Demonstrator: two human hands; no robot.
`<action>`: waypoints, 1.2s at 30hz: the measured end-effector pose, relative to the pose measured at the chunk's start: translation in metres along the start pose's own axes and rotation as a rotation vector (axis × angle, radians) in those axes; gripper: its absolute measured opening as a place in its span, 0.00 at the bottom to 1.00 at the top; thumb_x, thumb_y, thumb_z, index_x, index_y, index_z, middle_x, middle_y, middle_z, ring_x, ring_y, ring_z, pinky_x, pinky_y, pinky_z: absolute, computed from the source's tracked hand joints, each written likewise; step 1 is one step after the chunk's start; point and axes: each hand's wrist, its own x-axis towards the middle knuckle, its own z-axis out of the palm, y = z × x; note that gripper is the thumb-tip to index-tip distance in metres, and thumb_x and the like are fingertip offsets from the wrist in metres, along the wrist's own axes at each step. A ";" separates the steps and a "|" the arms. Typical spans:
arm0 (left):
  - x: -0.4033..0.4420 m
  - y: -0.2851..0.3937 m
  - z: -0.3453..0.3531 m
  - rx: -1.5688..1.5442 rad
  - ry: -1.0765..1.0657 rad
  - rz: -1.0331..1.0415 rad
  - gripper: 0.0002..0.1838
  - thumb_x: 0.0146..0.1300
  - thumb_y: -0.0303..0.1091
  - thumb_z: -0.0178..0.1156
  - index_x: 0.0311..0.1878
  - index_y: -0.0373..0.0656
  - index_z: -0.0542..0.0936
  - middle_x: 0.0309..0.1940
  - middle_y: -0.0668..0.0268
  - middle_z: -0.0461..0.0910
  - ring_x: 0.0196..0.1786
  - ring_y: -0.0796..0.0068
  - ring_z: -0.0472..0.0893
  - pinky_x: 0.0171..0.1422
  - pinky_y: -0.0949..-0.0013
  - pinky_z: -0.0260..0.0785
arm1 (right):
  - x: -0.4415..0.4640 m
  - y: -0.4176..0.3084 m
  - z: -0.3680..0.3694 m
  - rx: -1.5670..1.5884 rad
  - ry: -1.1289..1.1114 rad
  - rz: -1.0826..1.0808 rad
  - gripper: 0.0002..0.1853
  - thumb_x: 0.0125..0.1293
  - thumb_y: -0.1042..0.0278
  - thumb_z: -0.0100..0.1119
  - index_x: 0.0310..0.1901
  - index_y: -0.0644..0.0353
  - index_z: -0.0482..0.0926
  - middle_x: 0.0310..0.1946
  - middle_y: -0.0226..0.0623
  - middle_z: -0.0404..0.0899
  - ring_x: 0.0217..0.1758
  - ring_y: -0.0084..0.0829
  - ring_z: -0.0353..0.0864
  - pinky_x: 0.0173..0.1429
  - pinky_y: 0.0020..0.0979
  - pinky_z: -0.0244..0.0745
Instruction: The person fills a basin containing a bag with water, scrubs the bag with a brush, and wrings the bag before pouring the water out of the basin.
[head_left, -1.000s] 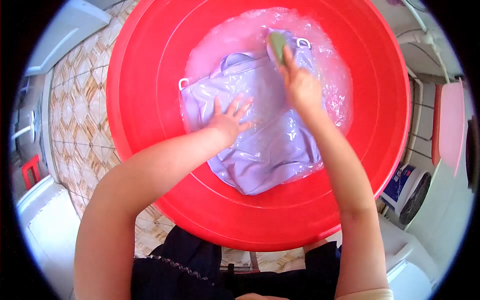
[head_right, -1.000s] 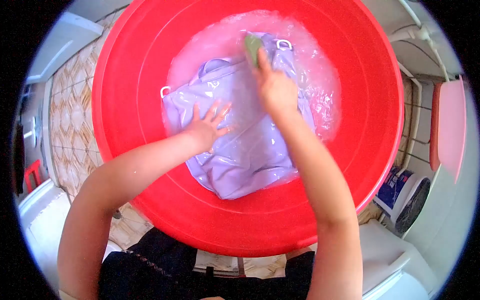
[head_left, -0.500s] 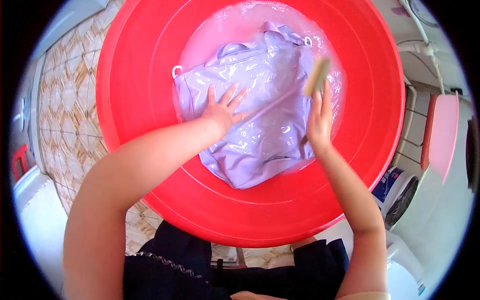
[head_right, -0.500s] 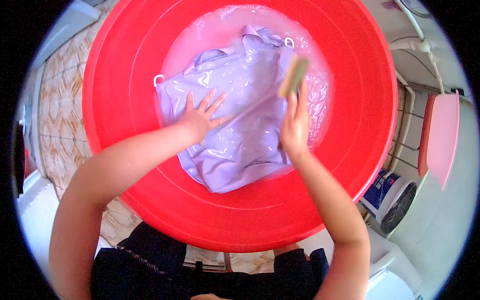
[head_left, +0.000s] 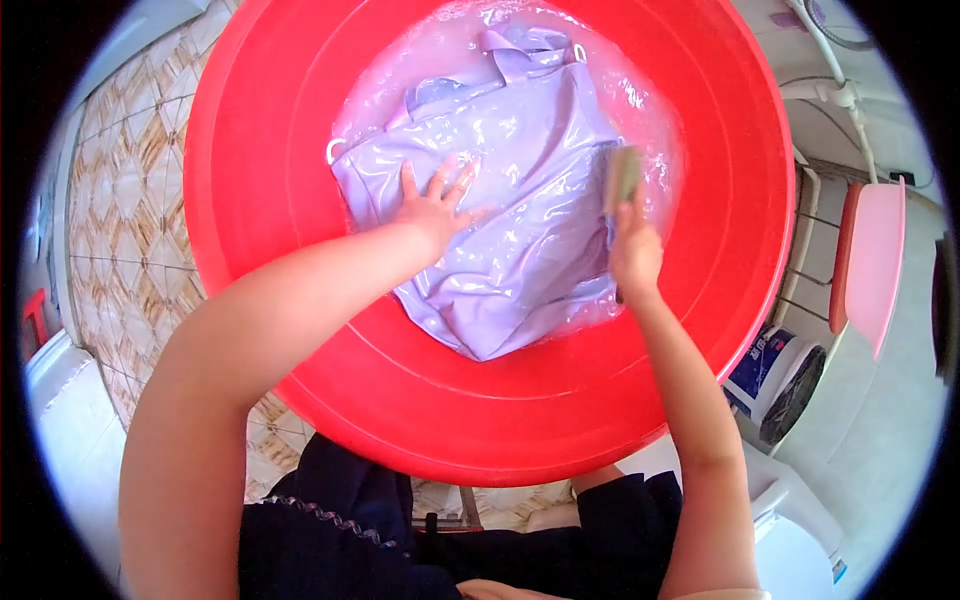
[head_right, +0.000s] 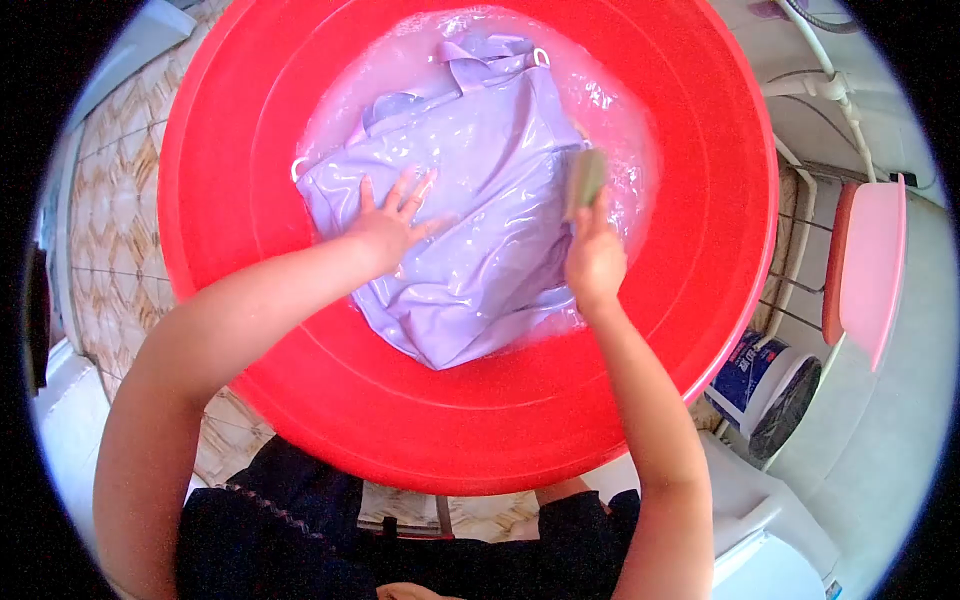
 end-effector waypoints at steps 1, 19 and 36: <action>0.001 0.000 -0.001 -0.002 -0.001 0.002 0.53 0.47 0.51 0.69 0.73 0.70 0.45 0.73 0.55 0.20 0.74 0.45 0.24 0.65 0.25 0.37 | -0.005 0.003 0.017 -0.137 -0.061 -0.032 0.28 0.71 0.52 0.37 0.70 0.50 0.52 0.39 0.57 0.79 0.41 0.54 0.79 0.45 0.50 0.72; -0.030 0.093 -0.005 0.163 -0.184 -0.015 0.43 0.56 0.46 0.60 0.72 0.46 0.51 0.74 0.50 0.36 0.74 0.43 0.39 0.61 0.25 0.48 | 0.050 0.077 0.057 0.111 0.116 0.146 0.31 0.53 0.47 0.65 0.47 0.68 0.72 0.49 0.56 0.72 0.53 0.56 0.72 0.57 0.45 0.68; -0.027 0.015 -0.009 -0.456 0.117 0.233 0.12 0.50 0.28 0.56 0.39 0.40 0.82 0.34 0.48 0.80 0.42 0.50 0.80 0.46 0.57 0.72 | -0.038 -0.008 0.032 0.455 0.080 -0.149 0.14 0.52 0.74 0.58 0.41 0.67 0.70 0.38 0.52 0.77 0.43 0.57 0.76 0.47 0.46 0.70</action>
